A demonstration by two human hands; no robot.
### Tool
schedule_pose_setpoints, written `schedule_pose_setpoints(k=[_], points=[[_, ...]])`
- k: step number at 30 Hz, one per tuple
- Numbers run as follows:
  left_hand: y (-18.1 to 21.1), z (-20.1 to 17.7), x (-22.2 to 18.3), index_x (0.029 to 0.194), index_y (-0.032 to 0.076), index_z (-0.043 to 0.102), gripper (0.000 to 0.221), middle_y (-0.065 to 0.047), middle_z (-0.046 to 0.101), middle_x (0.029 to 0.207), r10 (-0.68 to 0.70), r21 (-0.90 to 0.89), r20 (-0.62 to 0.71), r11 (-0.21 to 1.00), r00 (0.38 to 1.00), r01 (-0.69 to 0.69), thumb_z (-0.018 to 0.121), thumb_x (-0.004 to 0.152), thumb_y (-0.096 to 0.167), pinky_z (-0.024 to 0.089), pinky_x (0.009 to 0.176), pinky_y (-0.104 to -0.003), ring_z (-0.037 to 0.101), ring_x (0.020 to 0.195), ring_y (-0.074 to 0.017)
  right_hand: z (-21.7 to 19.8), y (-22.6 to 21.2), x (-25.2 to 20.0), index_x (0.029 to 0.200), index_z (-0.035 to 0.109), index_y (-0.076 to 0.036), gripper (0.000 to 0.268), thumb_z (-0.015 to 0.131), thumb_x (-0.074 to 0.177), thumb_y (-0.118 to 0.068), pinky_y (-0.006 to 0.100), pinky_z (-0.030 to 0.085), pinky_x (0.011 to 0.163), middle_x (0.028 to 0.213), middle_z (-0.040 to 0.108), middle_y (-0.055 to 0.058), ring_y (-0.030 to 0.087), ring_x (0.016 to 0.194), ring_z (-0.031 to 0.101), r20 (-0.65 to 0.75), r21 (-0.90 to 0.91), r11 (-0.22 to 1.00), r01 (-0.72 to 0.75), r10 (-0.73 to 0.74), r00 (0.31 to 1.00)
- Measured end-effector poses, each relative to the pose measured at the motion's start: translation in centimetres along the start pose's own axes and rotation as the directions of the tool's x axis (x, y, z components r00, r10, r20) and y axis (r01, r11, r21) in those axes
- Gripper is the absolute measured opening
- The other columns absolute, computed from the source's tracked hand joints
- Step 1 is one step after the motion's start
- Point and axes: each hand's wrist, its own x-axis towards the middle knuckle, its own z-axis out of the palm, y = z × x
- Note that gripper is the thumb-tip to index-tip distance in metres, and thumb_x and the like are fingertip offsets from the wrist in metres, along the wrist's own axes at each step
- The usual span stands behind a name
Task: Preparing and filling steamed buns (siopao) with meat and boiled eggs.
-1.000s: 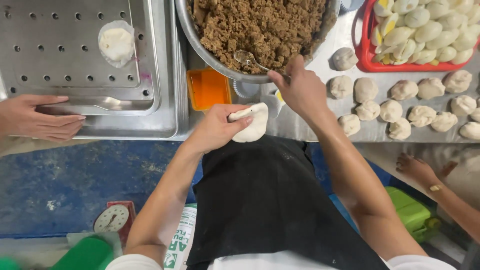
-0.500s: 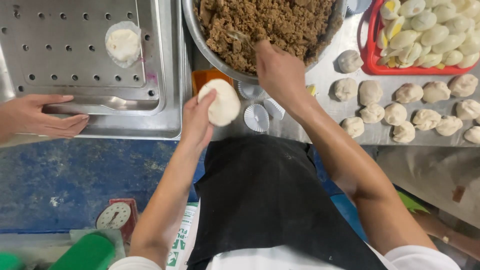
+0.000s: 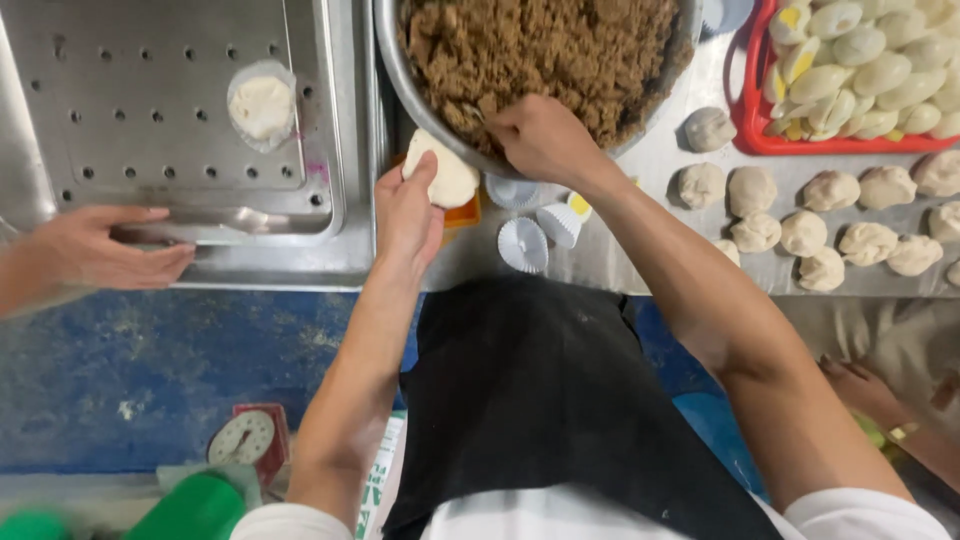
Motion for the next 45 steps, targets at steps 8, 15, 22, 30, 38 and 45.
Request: schedule_pose_setpoints(k=[8, 15, 22, 30, 38, 45], points=[[0.9, 0.5, -1.4, 0.121, -0.013, 0.063, 0.028, -0.021, 0.072, 0.117, -0.052, 0.051, -0.041, 0.997, 0.998, 0.054, 0.059, 0.103, 0.008, 0.061, 0.092, -0.042, 0.073, 0.104, -0.0292, -4.0, 0.7, -1.0, 0.113, 0.080, -0.007, 0.025, 0.065, 0.096, -0.017, 0.031, 0.024, 0.042, 0.059, 0.059, 0.002, 0.010, 0.046, 0.034, 0.495, 0.360, 0.635, -0.683, 0.491, 0.717], [2.2, 3.4, -3.5, 0.130, -0.012, 0.059, 0.038, -0.020, 0.070, 0.122, -0.107, 0.137, 0.017, 0.985, 0.994, 0.104, 0.058, 0.102, 0.013, 0.059, 0.096, -0.044, 0.071, 0.109, -0.0290, -7.2, 0.4, -3.1, 0.120, 0.077, -0.011, 0.026, 0.060, 0.102, -0.020, 0.025, 0.024, 0.041, 0.057, 0.049, -0.004, 0.005, 0.046, 0.033, 0.432, 0.504, 0.624, -0.597, 0.417, 0.800], [0.3, 7.0, 4.8, 0.143, -0.011, 0.039, 0.046, -0.026, 0.053, 0.141, -0.214, -0.167, 0.234, 0.952, 0.948, 0.256, 0.040, 0.107, 0.017, 0.049, 0.113, -0.048, 0.057, 0.130, -0.0347, -2.8, -0.3, -5.5, 0.134, 0.073, -0.012, 0.037, 0.064, 0.098, -0.009, 0.031, 0.045, 0.051, 0.074, 0.063, 0.003, 0.015, 0.059, 0.056, -0.246, -0.196, 0.979, 0.054, -0.102, 0.964], [2.6, 7.2, 4.9, 0.142, -0.011, 0.041, 0.045, -0.024, 0.056, 0.137, -0.142, -0.170, 0.208, 0.969, 0.968, 0.178, 0.047, 0.104, 0.012, 0.049, 0.115, -0.047, 0.058, 0.127, -0.0331, -4.2, -1.7, -7.0, 0.129, 0.070, -0.010, 0.025, 0.061, 0.106, -0.012, 0.039, 0.046, 0.051, 0.078, 0.070, 0.009, 0.024, 0.058, 0.063, -0.281, 0.233, 0.960, -0.158, 0.221, 0.934], [3.7, 2.7, 3.9, 0.131, -0.001, 0.059, 0.039, -0.016, 0.068, 0.125, -0.061, -0.019, 0.194, 0.998, 0.979, 0.066, 0.074, 0.096, 0.007, 0.059, 0.103, -0.043, 0.068, 0.117, -0.0281, -1.0, 0.0, -5.8, 0.101, 0.071, 0.000, 0.017, 0.058, 0.104, -0.010, 0.046, 0.052, 0.063, 0.079, 0.072, 0.016, 0.032, 0.069, 0.070, -0.128, -0.183, 0.964, -0.196, 0.174, 0.976], [3.9, 1.9, 1.8, 0.129, -0.001, 0.060, 0.035, -0.014, 0.071, 0.120, -0.023, 0.064, 0.062, 0.998, 0.998, 0.019, 0.070, 0.096, 0.003, 0.063, 0.099, -0.040, 0.072, 0.109, -0.0240, 0.4, 2.3, -2.4, 0.095, 0.080, -0.001, 0.023, 0.058, 0.092, -0.005, 0.043, 0.055, 0.076, 0.085, 0.076, 0.019, 0.030, 0.072, 0.069, 0.052, 0.084, 0.973, -0.216, 0.212, 0.976]])
